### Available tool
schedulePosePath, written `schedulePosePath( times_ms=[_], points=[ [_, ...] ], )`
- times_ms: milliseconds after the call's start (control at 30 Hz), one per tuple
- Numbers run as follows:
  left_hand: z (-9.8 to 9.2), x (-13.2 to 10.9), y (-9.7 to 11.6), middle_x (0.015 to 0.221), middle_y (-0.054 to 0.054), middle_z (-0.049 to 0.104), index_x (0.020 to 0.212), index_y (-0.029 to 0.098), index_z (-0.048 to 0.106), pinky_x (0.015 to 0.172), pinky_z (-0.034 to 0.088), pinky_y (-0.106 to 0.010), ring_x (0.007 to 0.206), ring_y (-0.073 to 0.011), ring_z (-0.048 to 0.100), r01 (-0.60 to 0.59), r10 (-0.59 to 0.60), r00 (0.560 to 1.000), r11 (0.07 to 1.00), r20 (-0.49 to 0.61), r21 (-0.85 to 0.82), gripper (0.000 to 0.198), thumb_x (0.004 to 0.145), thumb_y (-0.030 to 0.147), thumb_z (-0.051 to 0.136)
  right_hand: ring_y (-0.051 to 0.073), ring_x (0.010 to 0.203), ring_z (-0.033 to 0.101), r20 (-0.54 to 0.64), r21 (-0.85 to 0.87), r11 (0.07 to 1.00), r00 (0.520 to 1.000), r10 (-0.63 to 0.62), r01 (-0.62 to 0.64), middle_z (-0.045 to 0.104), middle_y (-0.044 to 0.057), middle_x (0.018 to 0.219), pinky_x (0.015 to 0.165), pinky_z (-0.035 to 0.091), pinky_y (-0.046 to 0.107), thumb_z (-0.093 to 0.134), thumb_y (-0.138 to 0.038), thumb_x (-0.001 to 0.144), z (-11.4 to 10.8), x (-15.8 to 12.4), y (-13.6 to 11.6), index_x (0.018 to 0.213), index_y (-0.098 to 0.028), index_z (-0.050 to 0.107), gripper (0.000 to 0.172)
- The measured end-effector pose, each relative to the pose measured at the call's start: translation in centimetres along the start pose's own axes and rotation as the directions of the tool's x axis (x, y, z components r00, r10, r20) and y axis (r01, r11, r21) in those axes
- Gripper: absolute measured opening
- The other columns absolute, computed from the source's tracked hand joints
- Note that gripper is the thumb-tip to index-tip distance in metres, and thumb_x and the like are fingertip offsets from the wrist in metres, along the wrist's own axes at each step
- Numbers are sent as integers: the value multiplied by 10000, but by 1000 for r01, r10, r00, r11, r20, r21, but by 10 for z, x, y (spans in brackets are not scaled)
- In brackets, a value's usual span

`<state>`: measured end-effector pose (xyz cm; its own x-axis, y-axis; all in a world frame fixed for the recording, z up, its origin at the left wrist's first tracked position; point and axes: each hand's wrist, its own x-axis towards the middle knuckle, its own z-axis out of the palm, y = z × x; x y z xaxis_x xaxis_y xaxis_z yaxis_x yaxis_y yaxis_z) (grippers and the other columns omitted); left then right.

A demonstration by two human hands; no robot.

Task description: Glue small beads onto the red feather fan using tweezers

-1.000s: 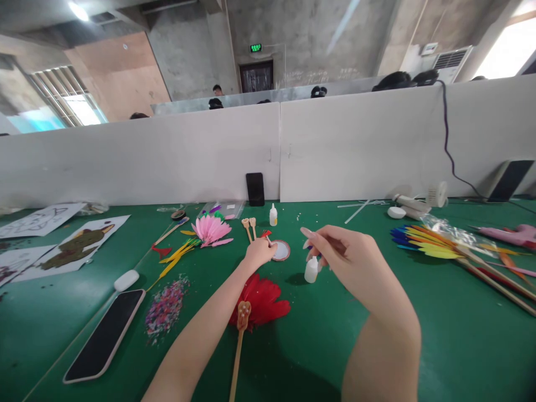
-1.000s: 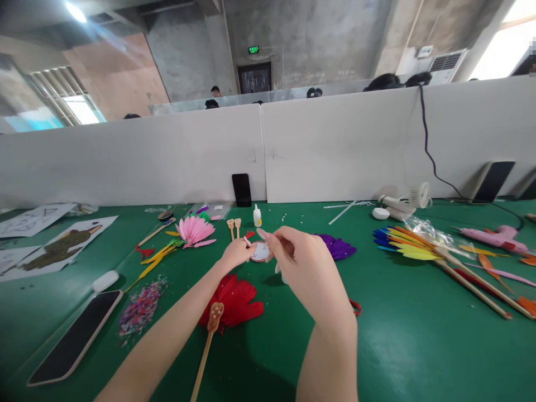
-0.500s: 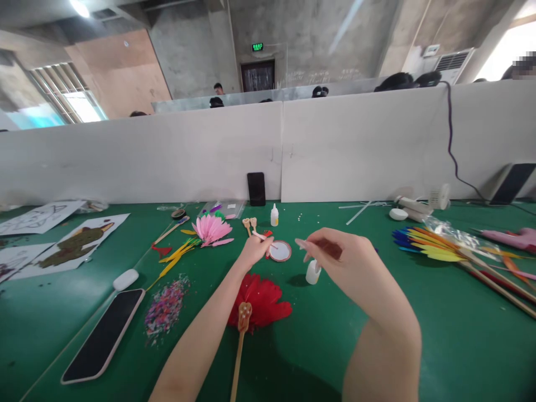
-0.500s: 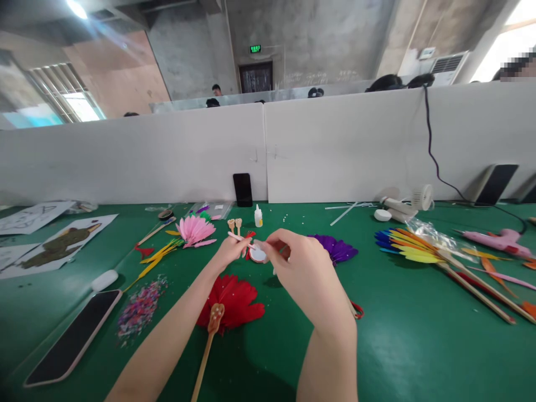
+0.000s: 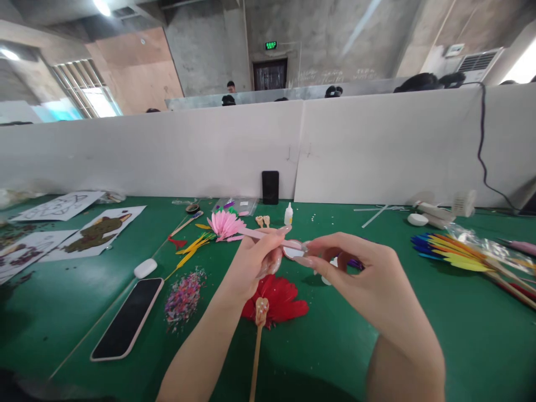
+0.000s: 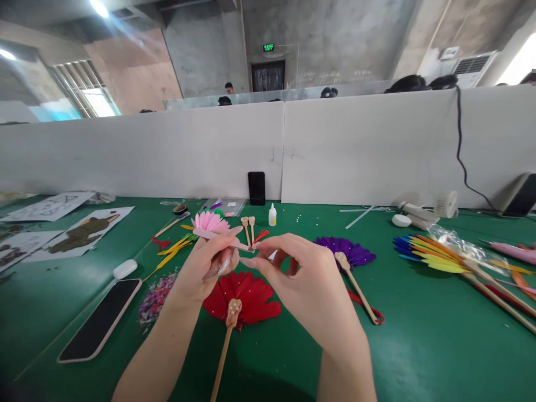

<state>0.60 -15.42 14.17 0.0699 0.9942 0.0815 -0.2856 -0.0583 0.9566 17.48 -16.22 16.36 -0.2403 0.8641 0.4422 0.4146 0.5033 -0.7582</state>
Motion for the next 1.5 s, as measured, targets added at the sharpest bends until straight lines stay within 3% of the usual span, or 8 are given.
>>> schedulePosePath(
  times_ms=[333,700,900,1133,1200,1333,1400,1500],
  points=[
    [0,-11,10,340,71,316,432,167,441,346,141,-214,313,-28,272,-55,55,997,998,51,-13,430,781,368,589,93,557,515,-85,-44,978,975,-207,204,619,-26,653,455,390,201,643,-170,809,13,-4,-7,764,-227,638,73],
    [-3,-3,9,340,78,319,454,168,451,336,142,-209,301,-22,251,-49,49,998,999,33,14,384,775,334,583,90,538,511,-63,-114,977,980,-189,181,620,-18,681,429,377,207,659,-175,799,15,-1,-2,779,-219,633,55],
    [-4,-5,11,361,68,349,474,172,447,336,130,-218,313,-30,286,-51,52,994,999,93,-9,403,792,380,582,88,521,493,-90,-104,966,966,-244,235,605,-20,651,439,374,227,629,-177,828,14,-3,-3,769,-222,627,74],
    [-8,-6,16,392,57,394,494,170,466,351,147,-241,325,-28,259,-7,15,983,999,185,-42,431,828,427,555,107,589,596,-172,-16,950,935,-311,313,665,-24,703,482,444,231,657,-117,794,12,-5,-4,797,-248,643,132],
    [-12,-6,15,428,54,410,515,170,482,346,150,-238,334,-28,248,-63,72,983,997,170,-53,419,835,430,552,103,545,582,-160,112,966,964,-214,234,660,-20,686,466,439,234,629,-161,827,11,-4,-4,803,-248,659,95],
    [-14,-12,18,436,63,359,593,180,546,310,133,-215,339,-38,270,-291,286,954,956,85,46,352,864,403,544,87,450,562,34,453,892,999,-23,5,624,-8,621,369,378,205,557,-272,892,12,-3,-4,785,-216,678,171],
    [-12,-18,21,452,62,375,624,181,577,325,190,-202,354,-34,291,-433,421,901,885,103,170,324,879,376,537,89,424,550,129,579,810,992,17,-89,593,-12,575,356,371,199,525,-307,911,14,-4,-3,777,-205,667,221],
    [-9,-25,25,528,37,454,661,176,594,413,300,-203,444,-46,380,-629,596,775,695,211,348,268,882,318,542,90,411,521,228,671,719,973,34,-183,556,-19,532,378,383,203,472,-341,935,17,-5,-1,765,-202,646,280]
  ],
)
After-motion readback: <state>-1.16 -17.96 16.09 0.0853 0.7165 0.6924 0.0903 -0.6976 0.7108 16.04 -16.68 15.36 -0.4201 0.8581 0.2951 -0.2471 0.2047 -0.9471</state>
